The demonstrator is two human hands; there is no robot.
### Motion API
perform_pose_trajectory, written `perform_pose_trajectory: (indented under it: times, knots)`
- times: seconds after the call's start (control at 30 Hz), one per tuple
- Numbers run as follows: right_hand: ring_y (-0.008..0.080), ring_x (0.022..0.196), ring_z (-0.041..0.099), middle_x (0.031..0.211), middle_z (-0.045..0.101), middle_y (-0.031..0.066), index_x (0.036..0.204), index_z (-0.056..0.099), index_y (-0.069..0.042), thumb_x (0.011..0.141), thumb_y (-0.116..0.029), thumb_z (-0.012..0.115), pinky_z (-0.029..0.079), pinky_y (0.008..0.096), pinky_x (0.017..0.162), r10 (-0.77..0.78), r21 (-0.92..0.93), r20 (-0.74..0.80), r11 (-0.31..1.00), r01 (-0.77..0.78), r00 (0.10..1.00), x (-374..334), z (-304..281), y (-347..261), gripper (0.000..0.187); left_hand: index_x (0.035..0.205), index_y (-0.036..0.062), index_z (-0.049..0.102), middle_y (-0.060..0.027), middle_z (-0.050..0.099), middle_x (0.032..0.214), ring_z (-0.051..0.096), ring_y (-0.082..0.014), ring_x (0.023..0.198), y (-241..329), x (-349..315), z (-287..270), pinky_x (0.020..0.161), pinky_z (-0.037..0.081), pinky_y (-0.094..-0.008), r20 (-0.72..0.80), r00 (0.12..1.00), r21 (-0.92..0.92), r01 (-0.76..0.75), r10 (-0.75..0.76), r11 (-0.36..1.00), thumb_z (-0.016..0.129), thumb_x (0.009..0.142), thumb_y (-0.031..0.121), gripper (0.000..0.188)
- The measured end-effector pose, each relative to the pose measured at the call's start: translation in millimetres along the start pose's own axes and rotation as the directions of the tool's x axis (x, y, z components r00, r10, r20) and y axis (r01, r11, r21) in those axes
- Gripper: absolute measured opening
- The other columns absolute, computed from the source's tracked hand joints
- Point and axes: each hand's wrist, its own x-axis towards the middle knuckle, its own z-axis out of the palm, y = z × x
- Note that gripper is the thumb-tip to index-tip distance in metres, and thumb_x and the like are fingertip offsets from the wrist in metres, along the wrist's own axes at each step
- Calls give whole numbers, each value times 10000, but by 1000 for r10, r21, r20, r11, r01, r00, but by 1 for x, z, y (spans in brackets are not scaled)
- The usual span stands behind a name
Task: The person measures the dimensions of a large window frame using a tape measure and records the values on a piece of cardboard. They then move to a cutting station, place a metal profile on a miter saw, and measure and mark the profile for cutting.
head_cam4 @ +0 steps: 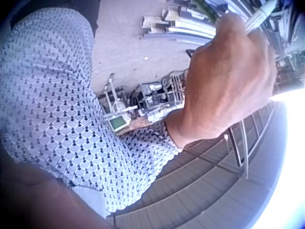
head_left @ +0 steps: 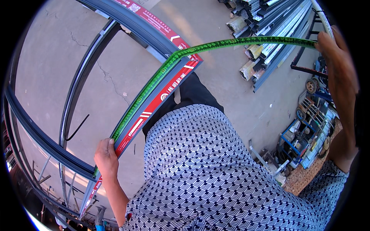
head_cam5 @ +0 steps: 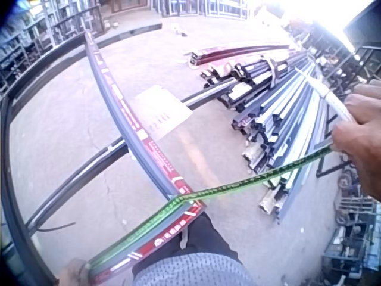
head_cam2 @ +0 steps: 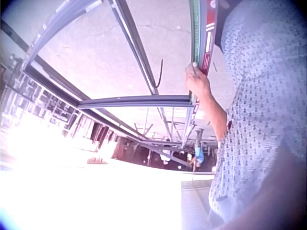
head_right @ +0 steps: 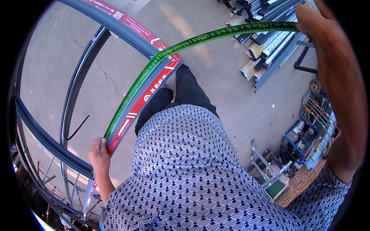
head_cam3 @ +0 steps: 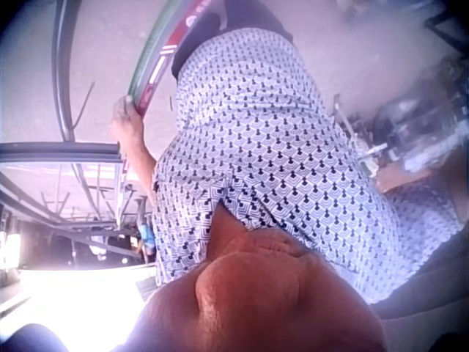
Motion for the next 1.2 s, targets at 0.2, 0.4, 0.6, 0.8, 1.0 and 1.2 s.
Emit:
perform_pose_trajectory:
  times: [0.2, 0.4, 0.6, 0.8, 1.0, 1.2]
  knots:
    - [178, 579, 505, 644, 541, 9, 779, 659, -109, 904, -90, 699, 403, 355, 541, -105, -99, -20, 990, 103, 994, 2, -1, -1, 132, 1005, 16, 689, -195, 669, 937, 665, -389, 849, -1, -2, -2, 789, 527, -439, 16, 999, 19, 28, -28, 999, 600, 1055, 206, 216]
    - [280, 1014, 679, 1073, 621, 138, 1115, 647, -67, 987, -54, 695, 580, 371, 903, 137, 145, 122, 977, -154, 983, -49, 65, 22, 137, 1002, 32, 688, -190, 672, 936, 659, -399, 844, 0, -5, -1, 778, 526, -448, 19, 998, 1, 56, -56, 998, 600, 1055, 214, 209]
    - [314, 1063, 710, 1041, 666, 152, 1058, 659, -51, 945, 15, 725, 591, 407, 964, 147, -112, 223, 986, -124, 964, -21, 20, -8, 146, 1002, 36, 693, -185, 678, 919, 659, -407, 829, 0, 4, -2, 759, 523, -455, 23, 1000, 37, 2, -3, 999, 623, 1038, 204, 186]
    - [263, 935, 621, 909, 617, 134, 882, 633, -36, 856, 49, 693, 511, 383, 807, 138, 15, 122, 990, -141, 983, -6, 20, -1, 108, 988, 43, 699, -171, 676, 900, 660, -406, 821, 6, -4, -4, 751, 517, -460, -6, 999, 38, 33, -33, 999, 642, 1017, 179, 150]
    - [272, 866, 607, 810, 575, 108, 751, 598, -50, 758, 56, 627, 486, 405, 773, 119, 259, 14, 959, -119, 993, -1, 60, 27, 111, 975, 39, 687, -180, 658, 882, 652, -400, 806, 19, -8, -9, 731, 505, -451, -47, 994, 22, 99, -98, 995, 618, 1027, 196, 179]
    - [329, 823, 641, 765, 610, 131, 785, 644, -25, 888, -138, 723, 507, 461, 737, -12, 645, 180, 757, -109, 984, 7, 157, 78, 172, 1007, 60, 689, -167, 663, 917, 655, -419, 826, 39, -6, -22, 725, 517, -456, -231, 965, 102, 150, -124, 983, 634, 1022, 203, 154]
